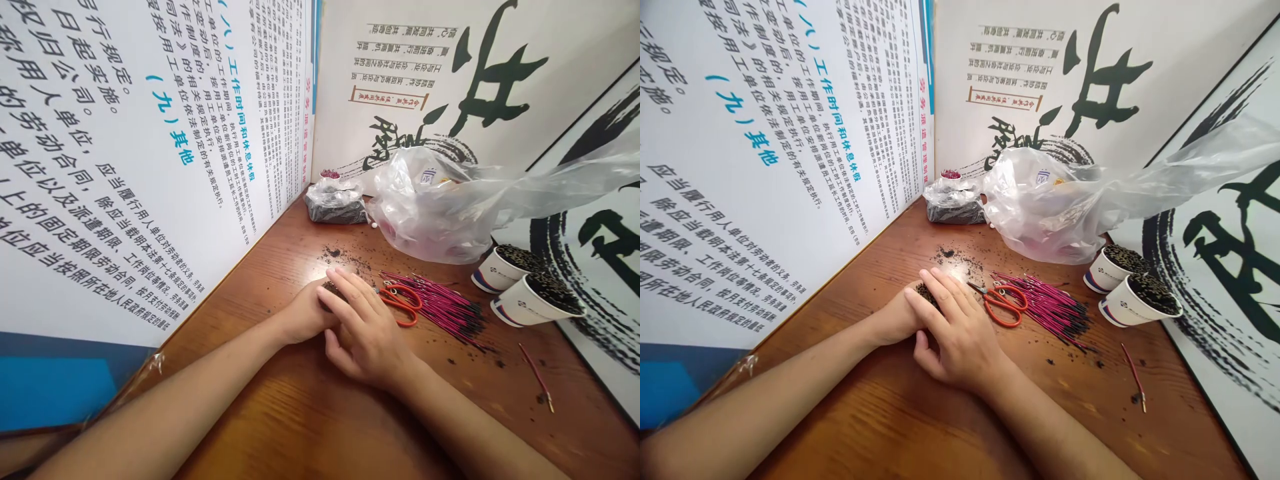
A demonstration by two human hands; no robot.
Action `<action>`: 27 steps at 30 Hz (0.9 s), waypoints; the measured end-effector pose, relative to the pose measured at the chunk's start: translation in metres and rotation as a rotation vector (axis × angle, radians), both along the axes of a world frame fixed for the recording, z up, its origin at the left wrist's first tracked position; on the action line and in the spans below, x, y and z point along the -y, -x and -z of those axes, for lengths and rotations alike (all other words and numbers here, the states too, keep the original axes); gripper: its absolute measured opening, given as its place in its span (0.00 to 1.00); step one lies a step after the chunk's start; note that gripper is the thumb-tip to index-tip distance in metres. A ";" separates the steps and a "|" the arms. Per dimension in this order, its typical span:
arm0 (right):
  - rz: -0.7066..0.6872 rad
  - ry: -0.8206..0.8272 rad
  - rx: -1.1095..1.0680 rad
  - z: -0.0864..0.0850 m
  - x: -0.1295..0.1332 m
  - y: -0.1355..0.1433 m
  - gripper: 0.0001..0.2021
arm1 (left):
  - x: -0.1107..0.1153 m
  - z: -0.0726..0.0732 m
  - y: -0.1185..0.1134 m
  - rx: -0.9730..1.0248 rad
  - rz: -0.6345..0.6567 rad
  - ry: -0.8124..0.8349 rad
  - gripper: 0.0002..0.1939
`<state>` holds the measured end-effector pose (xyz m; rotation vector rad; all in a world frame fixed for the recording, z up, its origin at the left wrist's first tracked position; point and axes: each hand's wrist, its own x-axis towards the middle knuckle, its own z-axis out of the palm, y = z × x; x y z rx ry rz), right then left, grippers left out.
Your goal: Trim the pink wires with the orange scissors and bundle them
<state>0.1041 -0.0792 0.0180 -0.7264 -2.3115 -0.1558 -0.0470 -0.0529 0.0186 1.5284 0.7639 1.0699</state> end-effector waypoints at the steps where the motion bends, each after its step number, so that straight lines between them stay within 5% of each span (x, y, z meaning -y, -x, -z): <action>1: 0.000 0.000 -0.019 0.001 0.000 0.000 0.30 | 0.001 0.001 0.000 0.017 0.018 0.010 0.19; 6: 0.012 0.009 -0.041 0.002 -0.003 -0.001 0.34 | 0.000 0.006 0.001 0.085 0.058 0.066 0.25; 20: -0.006 0.117 -0.048 0.001 -0.001 0.000 0.32 | -0.001 0.005 0.000 0.045 0.028 0.099 0.20; 27: 0.033 0.205 -0.319 0.009 -0.005 -0.004 0.32 | -0.001 0.012 0.004 0.000 -0.066 0.057 0.14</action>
